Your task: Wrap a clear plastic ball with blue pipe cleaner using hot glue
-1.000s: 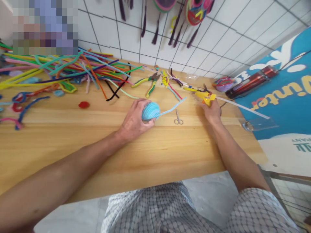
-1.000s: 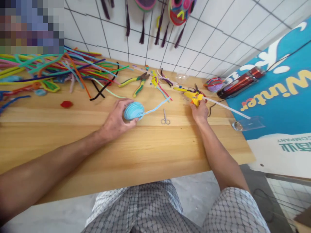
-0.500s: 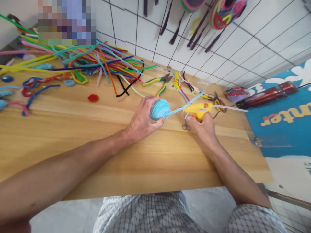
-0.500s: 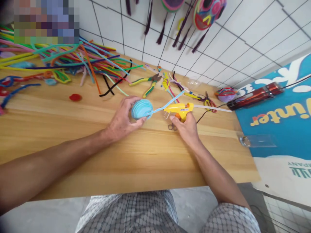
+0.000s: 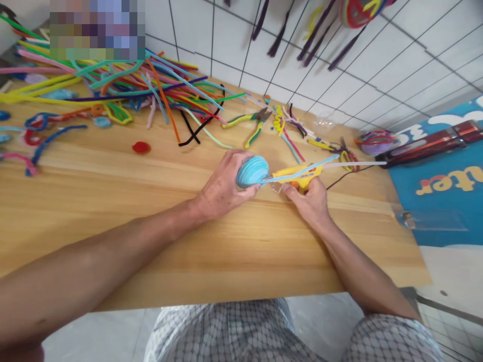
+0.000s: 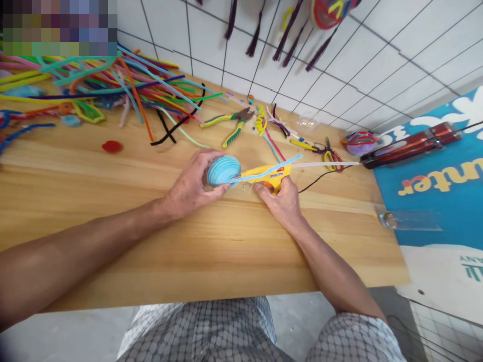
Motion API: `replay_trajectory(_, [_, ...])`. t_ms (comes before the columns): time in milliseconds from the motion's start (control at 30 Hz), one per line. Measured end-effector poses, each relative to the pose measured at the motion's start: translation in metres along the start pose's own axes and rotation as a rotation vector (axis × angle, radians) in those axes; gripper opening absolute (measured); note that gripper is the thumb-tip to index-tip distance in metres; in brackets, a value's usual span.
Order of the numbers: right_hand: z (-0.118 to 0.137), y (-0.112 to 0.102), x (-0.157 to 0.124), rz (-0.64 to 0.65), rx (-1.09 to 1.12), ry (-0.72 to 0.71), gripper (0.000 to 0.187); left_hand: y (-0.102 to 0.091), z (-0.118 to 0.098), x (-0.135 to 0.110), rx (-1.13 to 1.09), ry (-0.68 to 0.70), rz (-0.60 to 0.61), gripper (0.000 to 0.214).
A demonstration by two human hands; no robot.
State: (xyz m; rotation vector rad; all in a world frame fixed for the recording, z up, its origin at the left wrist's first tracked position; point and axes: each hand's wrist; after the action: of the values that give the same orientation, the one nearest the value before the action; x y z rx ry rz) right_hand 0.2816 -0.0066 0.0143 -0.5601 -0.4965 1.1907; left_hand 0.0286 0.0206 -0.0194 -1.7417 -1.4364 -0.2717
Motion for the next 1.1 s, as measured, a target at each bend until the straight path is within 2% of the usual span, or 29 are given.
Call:
replay_trajectory(433, [-0.01, 0.0, -0.007, -0.075, -0.091, -0.103, 0.034, 0.001, 0.002, -0.002, 0.028, 0.021, 0.022, 0.064])
replay_trajectory(1100, [-0.018, -0.001, -0.007, -0.076, -0.118, -0.151, 0.028, 0.0, 0.001, -0.001, 0.039, 0.048, 0.033, 0.063])
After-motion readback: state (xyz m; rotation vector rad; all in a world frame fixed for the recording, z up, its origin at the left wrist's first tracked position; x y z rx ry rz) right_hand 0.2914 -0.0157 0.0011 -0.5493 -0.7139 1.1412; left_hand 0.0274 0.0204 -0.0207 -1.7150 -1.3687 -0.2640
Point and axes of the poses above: each hand's wrist, its own x-axis towards the middle knuckle, its own y-axis out of the palm, z = x × y, and after that the axes turned 4 degrees about y, right-handed
